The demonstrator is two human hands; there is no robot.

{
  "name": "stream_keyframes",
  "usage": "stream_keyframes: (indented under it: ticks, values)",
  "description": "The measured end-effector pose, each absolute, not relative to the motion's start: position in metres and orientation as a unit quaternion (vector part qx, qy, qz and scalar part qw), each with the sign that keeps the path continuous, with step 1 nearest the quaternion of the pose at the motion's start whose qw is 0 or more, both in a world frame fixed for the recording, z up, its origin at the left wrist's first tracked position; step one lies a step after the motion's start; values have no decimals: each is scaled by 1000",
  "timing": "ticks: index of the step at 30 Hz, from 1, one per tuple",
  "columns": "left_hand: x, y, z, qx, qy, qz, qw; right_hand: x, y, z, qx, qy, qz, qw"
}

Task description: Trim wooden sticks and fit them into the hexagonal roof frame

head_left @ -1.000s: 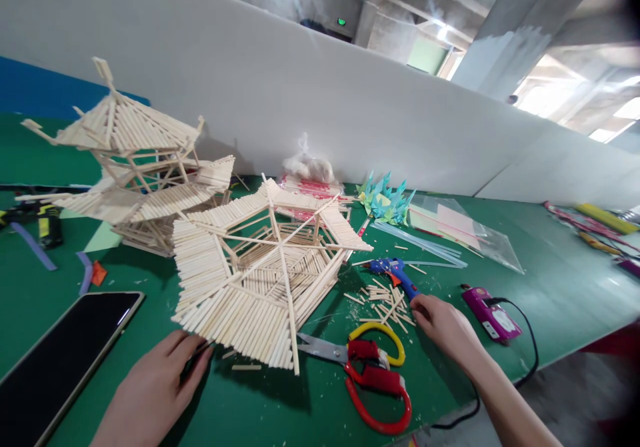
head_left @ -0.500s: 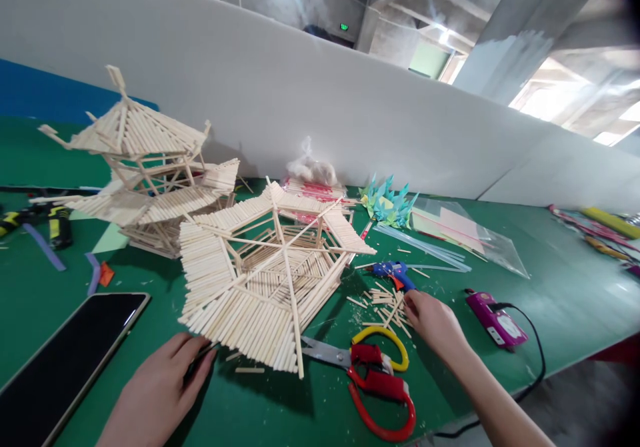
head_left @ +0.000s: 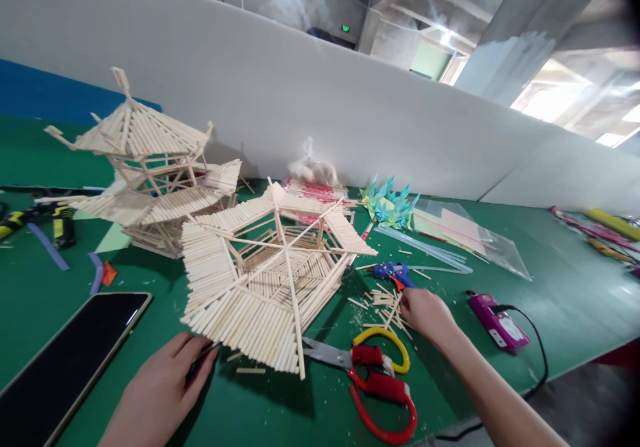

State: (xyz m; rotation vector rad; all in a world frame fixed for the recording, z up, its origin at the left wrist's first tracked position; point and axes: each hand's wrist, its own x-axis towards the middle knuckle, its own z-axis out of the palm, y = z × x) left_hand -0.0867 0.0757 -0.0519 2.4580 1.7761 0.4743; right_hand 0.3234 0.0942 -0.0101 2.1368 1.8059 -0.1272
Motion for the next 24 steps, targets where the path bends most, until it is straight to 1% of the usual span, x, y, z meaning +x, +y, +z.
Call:
stream_keyframes:
  ticks: [6,13,17,21,24]
  values:
    - [-87,75,-53,799,582,141,41,321,106,-6,747,628,-58,209]
    - [-87,67,-50,783,601,154,41,317,109,-5,751,629,-61,191]
    - [-92,60,-48,761,617,199,23,315,106,-9,758,626,-50,177]
    - [-95,50,-40,739,615,275,-20,316,106,-13,752,634,-51,171]
    - [-90,39,-33,722,607,331,-30,318,104,-12,748,642,-55,159]
